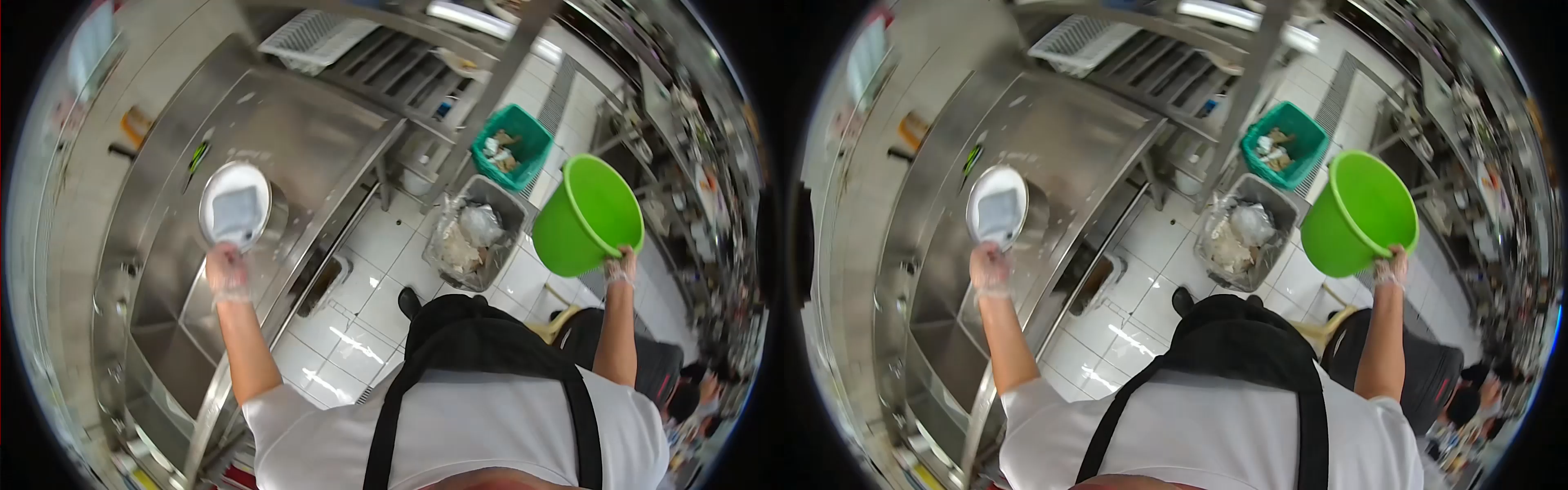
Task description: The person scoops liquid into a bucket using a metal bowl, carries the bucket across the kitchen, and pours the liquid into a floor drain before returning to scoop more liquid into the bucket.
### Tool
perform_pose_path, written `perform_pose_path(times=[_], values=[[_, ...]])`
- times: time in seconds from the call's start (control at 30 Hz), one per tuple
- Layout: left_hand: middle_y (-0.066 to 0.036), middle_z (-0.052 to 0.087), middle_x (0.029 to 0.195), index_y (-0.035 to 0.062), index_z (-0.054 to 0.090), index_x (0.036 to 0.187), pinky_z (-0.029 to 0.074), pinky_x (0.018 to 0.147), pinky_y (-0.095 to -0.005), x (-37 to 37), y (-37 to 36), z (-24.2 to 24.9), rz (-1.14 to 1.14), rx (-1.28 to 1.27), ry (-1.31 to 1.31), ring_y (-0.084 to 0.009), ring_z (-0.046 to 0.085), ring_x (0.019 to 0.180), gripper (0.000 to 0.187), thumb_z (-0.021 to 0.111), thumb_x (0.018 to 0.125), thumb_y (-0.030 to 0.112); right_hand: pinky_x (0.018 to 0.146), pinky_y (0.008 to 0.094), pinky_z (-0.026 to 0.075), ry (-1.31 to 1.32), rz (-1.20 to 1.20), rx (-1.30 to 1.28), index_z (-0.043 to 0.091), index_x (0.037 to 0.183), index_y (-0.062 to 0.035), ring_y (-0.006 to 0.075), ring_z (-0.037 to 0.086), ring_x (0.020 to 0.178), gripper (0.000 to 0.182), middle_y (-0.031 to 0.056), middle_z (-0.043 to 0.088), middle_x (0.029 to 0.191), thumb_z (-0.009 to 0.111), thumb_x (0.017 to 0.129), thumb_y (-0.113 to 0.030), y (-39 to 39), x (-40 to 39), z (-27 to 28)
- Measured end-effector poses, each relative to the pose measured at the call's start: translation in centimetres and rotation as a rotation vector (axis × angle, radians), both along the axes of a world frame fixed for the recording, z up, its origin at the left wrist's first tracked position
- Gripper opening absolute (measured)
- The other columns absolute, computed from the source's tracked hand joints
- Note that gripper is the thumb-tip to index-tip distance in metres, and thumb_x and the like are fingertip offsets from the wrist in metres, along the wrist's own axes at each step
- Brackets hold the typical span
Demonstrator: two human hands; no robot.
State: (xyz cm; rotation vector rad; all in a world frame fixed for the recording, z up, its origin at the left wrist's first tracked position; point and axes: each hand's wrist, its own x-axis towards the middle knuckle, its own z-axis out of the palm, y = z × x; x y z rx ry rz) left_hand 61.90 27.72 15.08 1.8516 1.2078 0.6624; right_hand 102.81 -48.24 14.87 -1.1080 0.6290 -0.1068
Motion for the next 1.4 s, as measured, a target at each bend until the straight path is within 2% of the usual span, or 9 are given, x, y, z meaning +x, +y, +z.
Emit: perform_pose_path(times=[0.1,0.2,0.23,0.33,0.47,0.93,1.07,1.2,1.4], values=[[0.001,0.045,0.063,0.0086,0.050,0.063,0.041,0.064,-0.0293,4.2,-5.2,4.3,0.257,-0.783,-0.609,-0.0125,0.039,0.056,0.007,0.050,0.067,0.003,0.047,0.0305,0.046,-0.079,0.009,0.026,0.051,0.078,-0.0042,0.0207,0.055,0.058,0.008,0.0059,0.055,0.073,0.051,0.070,-0.005,-1.7,-0.5,-0.4],[-0.005,0.056,0.074,0.0038,0.054,0.070,0.042,0.062,-0.0300,9.2,-12.3,8.1,0.136,-0.835,-0.664,-0.0170,0.051,0.064,0.008,0.050,0.064,0.001,0.053,0.0310,0.049,-0.031,-0.047,0.168,0.051,0.084,0.0003,0.0235,0.058,0.065,0.014,0.0087,0.057,0.078,0.049,0.070,-0.001,-2.6,-0.8,0.9],[-0.015,0.060,0.096,-0.0081,0.055,0.096,0.049,0.083,-0.0415,10.1,-14.3,9.6,0.064,-0.917,-0.668,-0.0272,0.060,0.091,0.031,0.047,0.066,-0.005,0.054,0.0315,0.049,-0.012,-0.064,0.156,0.051,0.085,0.0011,0.0243,0.059,0.067,0.015,0.0094,0.057,0.079,0.048,0.070,0.000,-3.1,-0.9,1.4],[-0.017,0.060,0.099,-0.0081,0.054,0.100,0.049,0.086,-0.0403,14.7,-20.7,12.0,-0.012,-1.016,-0.639,-0.0299,0.059,0.097,0.036,0.047,0.066,-0.004,0.047,0.0276,0.044,0.021,-0.084,0.108,0.052,0.084,-0.0015,0.0206,0.054,0.055,0.015,0.0091,0.056,0.074,0.052,0.069,-0.003,-6.8,-1.1,0.9],[-0.014,0.061,0.094,-0.0069,0.056,0.094,0.052,0.079,-0.0375,20.2,-28.1,12.0,-0.111,-1.006,-0.531,-0.0275,0.061,0.086,0.032,0.050,0.063,-0.001,0.051,0.0287,0.040,-0.077,-0.252,0.209,0.052,0.083,-0.0062,0.0169,0.048,0.058,0.017,0.0030,0.051,0.072,0.058,0.067,-0.005,-12.0,0.4,-1.4],[-0.014,0.062,0.096,-0.0069,0.054,0.101,0.054,0.074,-0.0374,44.3,-49.2,8.5,-0.475,-1.340,-0.442,-0.0283,0.062,0.083,0.042,0.047,0.059,-0.007,0.057,0.0337,0.047,-0.113,-0.422,0.268,0.053,0.084,0.0023,0.0240,0.056,0.067,0.020,0.0117,0.054,0.079,0.056,0.065,-0.001,-27.8,7.1,-2.2],[-0.013,0.063,0.089,-0.0066,0.055,0.094,0.053,0.072,-0.0365,51.0,-52.3,7.8,-0.576,-1.428,-0.418,-0.0274,0.062,0.077,0.036,0.047,0.059,-0.008,0.054,0.0331,0.046,-0.118,-0.513,0.259,0.053,0.083,0.0016,0.0223,0.054,0.062,0.019,0.0101,0.053,0.076,0.057,0.065,-0.001,-29.9,9.6,-2.2],[-0.005,0.053,0.068,0.0001,0.050,0.074,0.048,0.054,-0.0272,57.2,-54.5,7.0,-0.567,-1.367,-0.320,-0.0162,0.050,0.051,0.017,0.047,0.059,-0.009,0.053,0.0332,0.045,-0.111,-0.550,0.289,0.054,0.082,0.0018,0.0225,0.053,0.061,0.017,0.0103,0.052,0.075,0.057,0.066,-0.001,-31.5,12.3,-2.7],[-0.004,0.050,0.065,0.0009,0.049,0.071,0.041,0.048,-0.0233,66.5,-55.7,4.7,-0.590,-1.432,-0.312,-0.0142,0.044,0.048,0.016,0.045,0.059,-0.009,0.058,0.0355,0.047,-0.103,-0.569,0.230,0.055,0.084,0.0020,0.0238,0.054,0.064,0.018,0.0122,0.054,0.077,0.057,0.066,-0.003,-32.7,16.3,-1.4]])
